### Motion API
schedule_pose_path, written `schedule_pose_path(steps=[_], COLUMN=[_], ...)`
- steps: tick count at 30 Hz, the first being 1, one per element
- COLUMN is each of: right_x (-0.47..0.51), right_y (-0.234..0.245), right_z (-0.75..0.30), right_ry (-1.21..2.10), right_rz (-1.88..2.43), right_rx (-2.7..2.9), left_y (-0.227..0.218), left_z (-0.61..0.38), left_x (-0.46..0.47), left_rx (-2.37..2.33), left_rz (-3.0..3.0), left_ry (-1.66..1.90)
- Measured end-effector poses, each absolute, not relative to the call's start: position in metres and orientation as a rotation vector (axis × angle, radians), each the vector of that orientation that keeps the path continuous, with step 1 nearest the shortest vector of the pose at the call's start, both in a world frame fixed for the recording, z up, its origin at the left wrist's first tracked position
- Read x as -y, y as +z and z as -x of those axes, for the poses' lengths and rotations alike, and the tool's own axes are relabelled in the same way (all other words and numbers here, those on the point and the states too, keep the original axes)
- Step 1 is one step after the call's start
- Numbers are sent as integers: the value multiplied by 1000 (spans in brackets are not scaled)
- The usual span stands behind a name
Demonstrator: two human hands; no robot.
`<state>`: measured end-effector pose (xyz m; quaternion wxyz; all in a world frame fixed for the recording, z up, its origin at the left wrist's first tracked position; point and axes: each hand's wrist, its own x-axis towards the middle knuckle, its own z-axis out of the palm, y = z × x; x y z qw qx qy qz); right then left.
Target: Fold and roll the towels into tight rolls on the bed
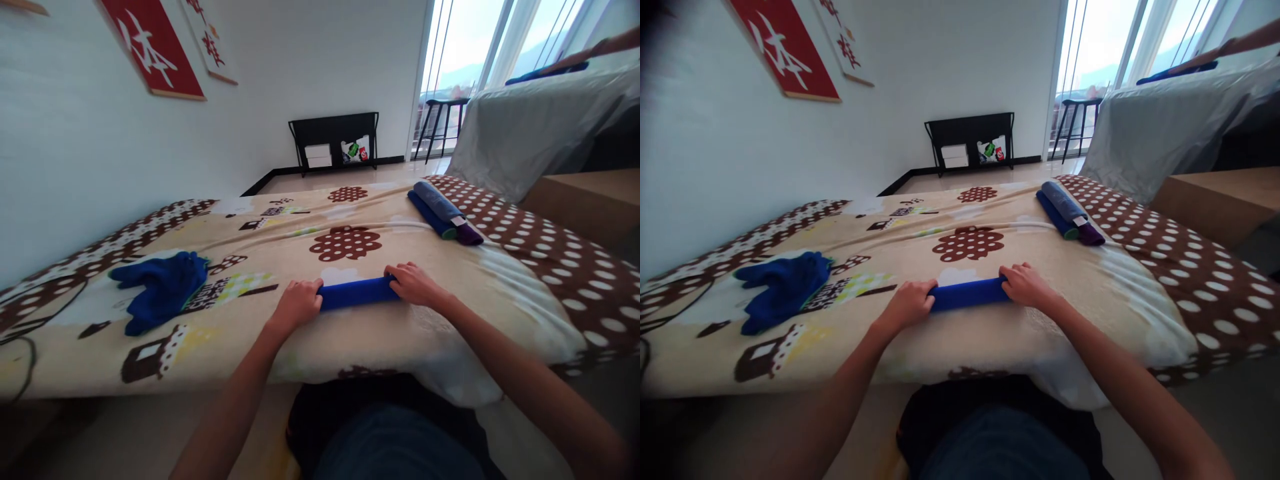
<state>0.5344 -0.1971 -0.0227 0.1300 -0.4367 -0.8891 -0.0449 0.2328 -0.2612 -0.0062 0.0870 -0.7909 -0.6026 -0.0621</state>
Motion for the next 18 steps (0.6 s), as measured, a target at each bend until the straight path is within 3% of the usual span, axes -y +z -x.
schedule_pose_path(steps=[4, 8, 18], right_x=[208, 227, 195], right_y=[-29, -42, -40], right_z=[-516, -509, -547], right_ry=[-172, -111, -14], right_rz=[1273, 1013, 996], right_rx=[2570, 2679, 2662], left_y=[-9, -23, -37], left_z=[-248, -262, -198], left_x=[261, 272, 248], left_rx=[1800, 1577, 1529], left_rz=[2283, 2493, 2494], left_ry=[-194, -266, -264])
